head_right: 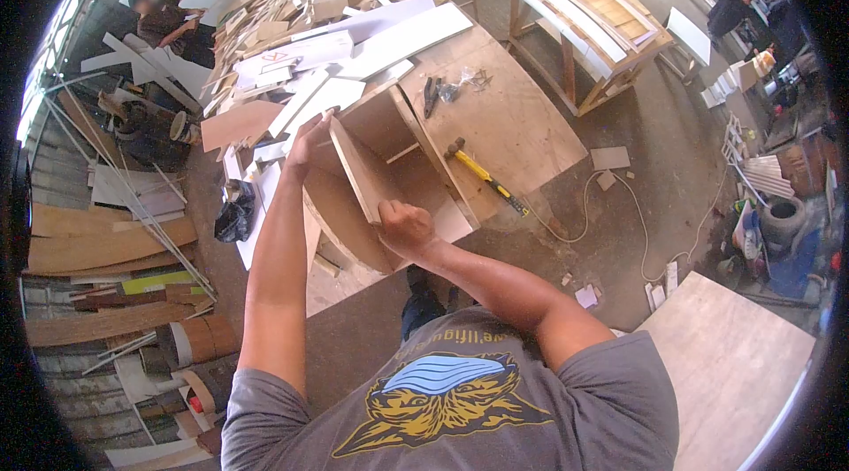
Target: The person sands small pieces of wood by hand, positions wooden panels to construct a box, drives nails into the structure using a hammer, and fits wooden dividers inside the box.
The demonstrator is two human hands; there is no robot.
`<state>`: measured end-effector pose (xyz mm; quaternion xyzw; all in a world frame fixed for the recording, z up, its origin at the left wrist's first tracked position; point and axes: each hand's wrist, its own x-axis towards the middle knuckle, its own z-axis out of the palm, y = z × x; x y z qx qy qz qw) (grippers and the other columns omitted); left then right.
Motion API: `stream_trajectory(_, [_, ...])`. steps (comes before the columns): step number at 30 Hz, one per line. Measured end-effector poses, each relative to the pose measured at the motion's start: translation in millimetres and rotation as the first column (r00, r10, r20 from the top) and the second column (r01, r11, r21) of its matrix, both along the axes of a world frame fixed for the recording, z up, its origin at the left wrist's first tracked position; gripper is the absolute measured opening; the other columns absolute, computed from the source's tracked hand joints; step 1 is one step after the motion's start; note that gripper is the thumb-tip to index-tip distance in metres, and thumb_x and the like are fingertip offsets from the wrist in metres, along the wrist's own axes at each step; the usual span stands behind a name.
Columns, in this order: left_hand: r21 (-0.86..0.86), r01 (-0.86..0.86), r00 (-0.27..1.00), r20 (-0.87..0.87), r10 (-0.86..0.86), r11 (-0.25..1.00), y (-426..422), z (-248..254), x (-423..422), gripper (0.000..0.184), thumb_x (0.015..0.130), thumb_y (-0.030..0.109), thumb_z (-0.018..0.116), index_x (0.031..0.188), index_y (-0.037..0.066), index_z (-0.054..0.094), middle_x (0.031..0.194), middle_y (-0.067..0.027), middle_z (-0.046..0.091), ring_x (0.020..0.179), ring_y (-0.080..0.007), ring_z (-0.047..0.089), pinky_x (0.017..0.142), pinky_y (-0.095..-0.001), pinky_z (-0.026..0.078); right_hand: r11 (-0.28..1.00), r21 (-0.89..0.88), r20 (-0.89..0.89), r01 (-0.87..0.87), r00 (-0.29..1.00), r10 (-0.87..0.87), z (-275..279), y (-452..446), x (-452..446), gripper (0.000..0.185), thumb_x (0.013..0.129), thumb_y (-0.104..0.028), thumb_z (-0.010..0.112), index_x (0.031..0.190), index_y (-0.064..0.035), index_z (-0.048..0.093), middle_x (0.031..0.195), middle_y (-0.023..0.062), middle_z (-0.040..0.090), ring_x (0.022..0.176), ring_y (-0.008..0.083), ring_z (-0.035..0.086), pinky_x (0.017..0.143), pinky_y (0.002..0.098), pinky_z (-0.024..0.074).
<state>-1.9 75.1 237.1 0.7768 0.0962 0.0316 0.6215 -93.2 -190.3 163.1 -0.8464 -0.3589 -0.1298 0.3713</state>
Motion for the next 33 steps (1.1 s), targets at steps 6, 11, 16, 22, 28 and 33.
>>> stream_trajectory(6, [-0.040, -0.019, 0.998, -0.065, 0.017, 0.999, 2, -1, 2, 0.058, 0.102, 0.044, 0.064, 0.137, -0.002, 0.066, 0.129, -0.0110, 0.067, 0.124, -0.0225, 0.056, 0.110, -0.0366, 0.038, 0.998, -0.063, -0.020, -0.022, 1.000, 0.020, 4, -3, 1, 0.028, 0.081, -0.028, 0.079, 0.084, -0.0096, 0.058, 0.076, 0.0115, 0.067, 0.069, 0.0293, 0.073, 0.059, 0.0389, 0.0572])
stream_trajectory(11, [-0.032, -0.017, 0.997, -0.078, 0.015, 0.999, 8, -8, 2, 0.058, 0.101, 0.043, 0.065, 0.138, -0.002, 0.066, 0.133, -0.0127, 0.067, 0.127, -0.0241, 0.056, 0.112, -0.0378, 0.037, 0.998, -0.059, -0.039, -0.014, 0.999, 0.012, 5, -3, -3, 0.029, 0.083, -0.029, 0.079, 0.085, -0.0092, 0.059, 0.077, 0.0120, 0.068, 0.069, 0.0296, 0.073, 0.061, 0.0389, 0.0580])
stream_trajectory(16, [0.016, 0.007, 0.997, -0.083, -0.005, 1.000, 8, -6, 2, 0.058, 0.103, 0.037, 0.058, 0.145, -0.004, 0.058, 0.147, -0.0154, 0.060, 0.139, -0.0266, 0.052, 0.120, -0.0381, 0.034, 0.999, -0.048, -0.044, -0.012, 0.999, 0.010, 5, -3, -2, 0.029, 0.083, -0.029, 0.079, 0.086, -0.0089, 0.059, 0.077, 0.0126, 0.068, 0.070, 0.0300, 0.073, 0.061, 0.0392, 0.0581])
stream_trajectory(22, [0.029, 0.018, 0.993, -0.117, -0.014, 0.999, 7, -3, 1, 0.061, 0.103, 0.038, 0.055, 0.148, -0.004, 0.054, 0.151, -0.0176, 0.056, 0.144, -0.0291, 0.047, 0.123, -0.0394, 0.030, 0.998, -0.062, -0.042, 0.013, 0.999, -0.016, 3, -1, -3, 0.027, 0.083, -0.029, 0.078, 0.084, -0.0093, 0.059, 0.077, 0.0124, 0.068, 0.069, 0.0290, 0.073, 0.059, 0.0392, 0.0578])
stream_trajectory(28, [0.036, 0.048, 0.996, -0.075, -0.046, 0.998, 15, -13, 5, 0.067, 0.109, 0.049, 0.043, 0.149, -0.004, 0.053, 0.155, -0.0167, 0.052, 0.147, -0.0288, 0.043, 0.125, -0.0409, 0.025, 0.999, -0.054, -0.021, 0.006, 1.000, -0.007, 4, -1, -2, 0.025, 0.085, -0.028, 0.076, 0.084, -0.0094, 0.059, 0.075, 0.0105, 0.065, 0.068, 0.0284, 0.072, 0.058, 0.0389, 0.0579])
stream_trajectory(33, [-0.051, 0.023, 0.995, -0.091, -0.028, 0.998, 16, -7, 4, 0.069, 0.111, 0.052, 0.037, 0.148, -0.005, 0.053, 0.155, -0.0158, 0.052, 0.147, -0.0276, 0.043, 0.125, -0.0399, 0.024, 0.999, -0.038, -0.011, 0.011, 1.000, -0.011, -6, 1, 1, 0.025, 0.086, -0.027, 0.074, 0.086, -0.0086, 0.058, 0.074, 0.0103, 0.064, 0.068, 0.0292, 0.072, 0.059, 0.0391, 0.0584])
